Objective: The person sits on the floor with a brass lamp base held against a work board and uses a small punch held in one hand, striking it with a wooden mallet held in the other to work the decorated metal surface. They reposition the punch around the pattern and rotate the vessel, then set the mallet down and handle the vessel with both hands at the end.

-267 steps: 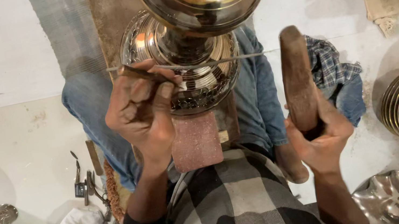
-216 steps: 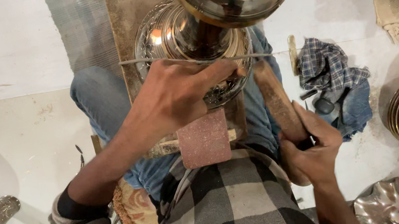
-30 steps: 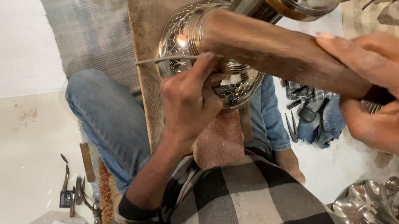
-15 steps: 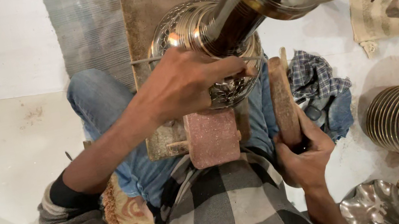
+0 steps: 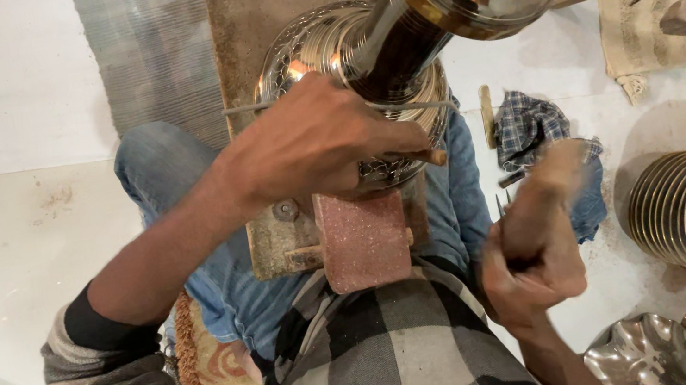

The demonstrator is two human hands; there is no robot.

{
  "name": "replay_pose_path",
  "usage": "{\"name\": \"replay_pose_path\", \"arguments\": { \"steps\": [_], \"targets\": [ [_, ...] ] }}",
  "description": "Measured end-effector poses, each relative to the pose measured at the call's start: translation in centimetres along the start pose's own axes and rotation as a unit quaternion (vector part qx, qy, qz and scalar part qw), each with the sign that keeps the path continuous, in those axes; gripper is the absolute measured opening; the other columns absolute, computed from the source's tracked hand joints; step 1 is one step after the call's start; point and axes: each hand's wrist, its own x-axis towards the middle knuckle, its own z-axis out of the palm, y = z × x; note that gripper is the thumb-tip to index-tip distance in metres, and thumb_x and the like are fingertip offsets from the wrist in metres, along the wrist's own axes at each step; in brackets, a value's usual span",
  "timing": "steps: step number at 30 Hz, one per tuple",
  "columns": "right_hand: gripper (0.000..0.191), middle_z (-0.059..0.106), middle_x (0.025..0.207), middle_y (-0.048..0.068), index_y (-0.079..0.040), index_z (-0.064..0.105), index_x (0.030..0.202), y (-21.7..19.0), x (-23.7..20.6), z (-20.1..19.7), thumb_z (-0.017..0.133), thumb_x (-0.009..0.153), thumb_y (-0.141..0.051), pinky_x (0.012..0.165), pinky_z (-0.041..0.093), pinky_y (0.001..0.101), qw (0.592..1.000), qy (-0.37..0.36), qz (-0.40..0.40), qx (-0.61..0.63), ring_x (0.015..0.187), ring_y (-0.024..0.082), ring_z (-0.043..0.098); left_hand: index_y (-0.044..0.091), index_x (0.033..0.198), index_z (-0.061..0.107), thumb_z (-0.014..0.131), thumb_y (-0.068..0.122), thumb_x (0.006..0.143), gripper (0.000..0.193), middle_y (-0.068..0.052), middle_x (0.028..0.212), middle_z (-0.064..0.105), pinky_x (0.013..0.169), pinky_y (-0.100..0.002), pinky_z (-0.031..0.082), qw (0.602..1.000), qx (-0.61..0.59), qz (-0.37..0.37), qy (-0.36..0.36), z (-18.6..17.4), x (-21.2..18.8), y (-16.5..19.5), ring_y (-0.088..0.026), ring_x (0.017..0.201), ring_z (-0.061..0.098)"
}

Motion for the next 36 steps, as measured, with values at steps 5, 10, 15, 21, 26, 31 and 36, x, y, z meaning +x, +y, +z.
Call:
{"name": "replay_pose_path", "arguments": {
  "steps": [5, 10, 15, 21, 26, 31, 36],
  "targets": [
    [0.034, 0.072, 0.093, 0.013, 0.005, 0.069, 0.117, -1.3, 5.4, -2.3, 0.071, 0.082, 0.006, 0.054, 0.057, 0.0252, 0.997, -0.067, -0.047, 0.005, 0.066, 0.015, 0.067, 0.021, 0.123, 0.069, 0.080, 0.017, 0.090, 0.036, -0.003, 0.081, 0.077, 0.050, -0.032, 0.055, 0.990, -0.006, -0.085, 0.109, 1.2, -1.8, 1.5, -0.014, 0.058, 0.068],
    [0.050, 0.069, 0.107, 0.018, 0.003, 0.063, 0.138, -5.7, 12.4, -5.3, 0.075, 0.090, 0.003, 0.069, 0.056, 0.0275, 0.976, -0.190, -0.085, -0.069, 0.084, 0.019, 0.068, 0.010, 0.127, 0.066, 0.073, -0.001, 0.087, 0.042, -0.005, 0.095, 0.079, 0.059, -0.030, 0.062, 0.963, -0.015, -0.147, 0.227, 2.3, -3.8, 3.0, -0.017, 0.075, 0.077],
    [0.069, 0.068, 0.115, 0.019, -0.008, 0.055, 0.144, -10.8, 19.1, -5.3, 0.070, 0.078, 0.004, 0.067, 0.061, 0.0288, 0.909, -0.333, -0.223, -0.114, 0.088, 0.022, 0.070, 0.006, 0.126, 0.066, 0.068, -0.004, 0.081, 0.047, -0.007, 0.101, 0.079, 0.074, -0.032, 0.067, 0.906, -0.036, -0.243, 0.345, 5.3, -4.8, 4.2, -0.019, 0.080, 0.079],
    [0.085, 0.069, 0.114, 0.014, -0.011, 0.051, 0.155, -16.2, 23.3, -4.1, 0.069, 0.073, 0.001, 0.064, 0.061, 0.0289, 0.819, -0.459, -0.218, -0.268, 0.077, 0.019, 0.070, 0.000, 0.130, 0.064, 0.061, -0.009, 0.082, 0.049, -0.014, 0.110, 0.079, 0.076, -0.026, 0.066, 0.820, -0.026, -0.322, 0.472, 6.9, -3.6, 6.6, -0.021, 0.088, 0.081],
    [0.085, 0.070, 0.109, 0.010, -0.023, 0.053, 0.150, -17.9, 23.6, -3.4, 0.074, 0.070, -0.004, 0.068, 0.059, 0.0358, 0.745, -0.445, -0.273, -0.415, 0.069, 0.022, 0.068, -0.006, 0.121, 0.062, 0.068, -0.003, 0.070, 0.052, -0.018, 0.099, 0.076, 0.079, -0.031, 0.063, 0.793, -0.045, -0.355, 0.492, 6.3, -3.3, 7.9, -0.024, 0.087, 0.078],
    [0.081, 0.069, 0.108, 0.013, -0.016, 0.051, 0.150, -16.5, 23.2, -4.3, 0.072, 0.073, -0.004, 0.069, 0.060, 0.0368, 0.785, -0.465, -0.227, -0.342, 0.071, 0.020, 0.069, 0.000, 0.123, 0.068, 0.061, -0.006, 0.097, 0.028, -0.013, 0.100, 0.080, 0.078, -0.030, 0.072, 0.700, -0.221, -0.355, 0.580, 6.3, -3.1, 6.9, -0.022, 0.088, 0.083],
    [0.048, 0.066, 0.087, 0.015, 0.004, 0.049, 0.133, -7.0, 16.5, -2.0, 0.069, 0.090, -0.005, 0.060, 0.059, 0.0377, 0.966, -0.184, 0.030, 0.177, 0.069, 0.020, 0.069, 0.000, 0.121, 0.066, 0.061, -0.011, 0.096, 0.028, -0.012, 0.098, 0.077, 0.075, -0.031, 0.069, 0.703, -0.416, -0.193, 0.544, 4.6, -3.7, 4.2, -0.020, 0.080, 0.078]
  ]
}}
